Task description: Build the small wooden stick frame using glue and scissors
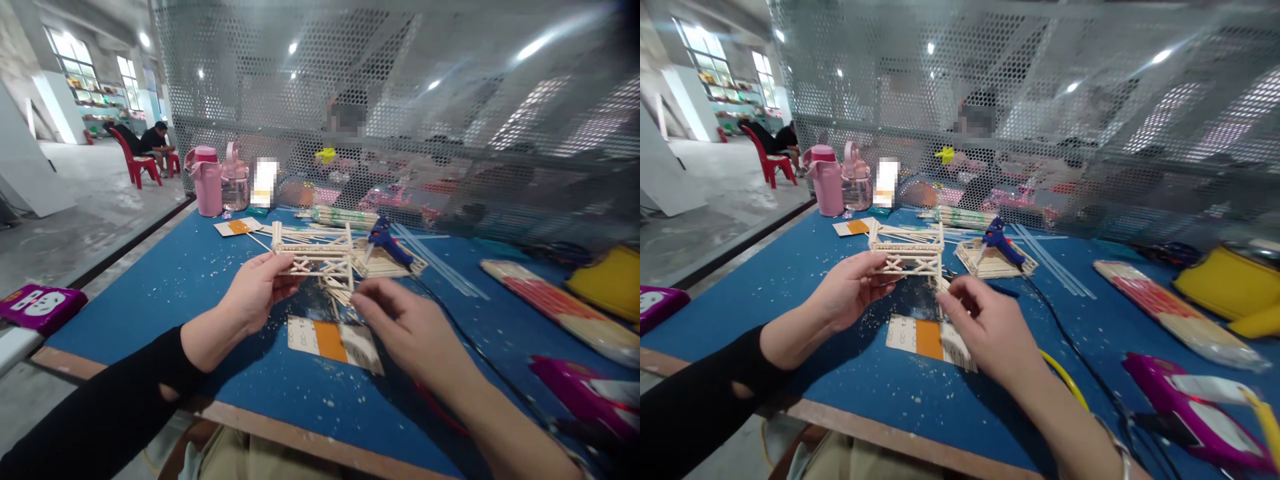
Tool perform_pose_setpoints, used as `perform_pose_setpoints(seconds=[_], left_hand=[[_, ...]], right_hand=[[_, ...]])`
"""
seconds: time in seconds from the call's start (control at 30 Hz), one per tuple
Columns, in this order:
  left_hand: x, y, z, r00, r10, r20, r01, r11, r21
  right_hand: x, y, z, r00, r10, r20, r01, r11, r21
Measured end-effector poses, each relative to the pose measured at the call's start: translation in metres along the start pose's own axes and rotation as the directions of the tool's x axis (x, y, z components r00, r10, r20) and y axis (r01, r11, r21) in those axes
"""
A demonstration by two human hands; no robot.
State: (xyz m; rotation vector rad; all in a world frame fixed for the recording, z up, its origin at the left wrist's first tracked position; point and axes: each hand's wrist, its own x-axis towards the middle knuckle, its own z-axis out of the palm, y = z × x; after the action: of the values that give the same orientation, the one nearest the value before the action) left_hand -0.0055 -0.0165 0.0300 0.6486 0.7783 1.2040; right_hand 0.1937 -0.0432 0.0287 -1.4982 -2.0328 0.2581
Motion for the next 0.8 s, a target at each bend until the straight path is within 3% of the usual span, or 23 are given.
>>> perform_pose_setpoints(seconds=[0.1,0.27,0.37,0.43,0.63,0.73,0.8], left_hand=[[0.0,0.001,-0.002,1.0,-0.01,0.023,0.009,1.0,0.021],[0.004,0.01,-0.01,0.993,-0.083,0.089,0.074,0.992,0.104],[0.01,0.017,-0.02,0.985,-0.163,0.058,0.149,0.97,0.192],[0.013,0.02,-0.025,0.988,-0.148,0.049,0.131,0.959,0.252],[0.012,0.018,-0.025,0.997,0.056,0.059,-0.075,0.91,0.408],[0.009,0.015,-0.022,0.992,0.044,0.117,-0.092,0.889,0.449],[0.008,0.014,-0.02,0.991,0.06,0.123,-0.109,0.89,0.443]], right_hand=[[0.021,-0.006,0.0,0.99,0.037,-0.133,-0.008,0.977,0.215],[0.045,-0.016,0.005,0.999,0.033,-0.003,-0.028,0.903,0.429],[0.042,-0.015,0.006,0.999,0.015,0.03,-0.029,0.815,0.579],[0.037,-0.012,0.007,0.999,0.012,0.048,-0.04,0.772,0.635],[0.029,-0.01,0.016,0.999,-0.014,0.039,-0.012,0.81,0.587],[0.028,-0.004,0.01,0.999,-0.012,0.051,-0.015,0.87,0.493],[0.025,0.008,-0.004,0.999,0.025,0.021,-0.031,0.947,0.321]])
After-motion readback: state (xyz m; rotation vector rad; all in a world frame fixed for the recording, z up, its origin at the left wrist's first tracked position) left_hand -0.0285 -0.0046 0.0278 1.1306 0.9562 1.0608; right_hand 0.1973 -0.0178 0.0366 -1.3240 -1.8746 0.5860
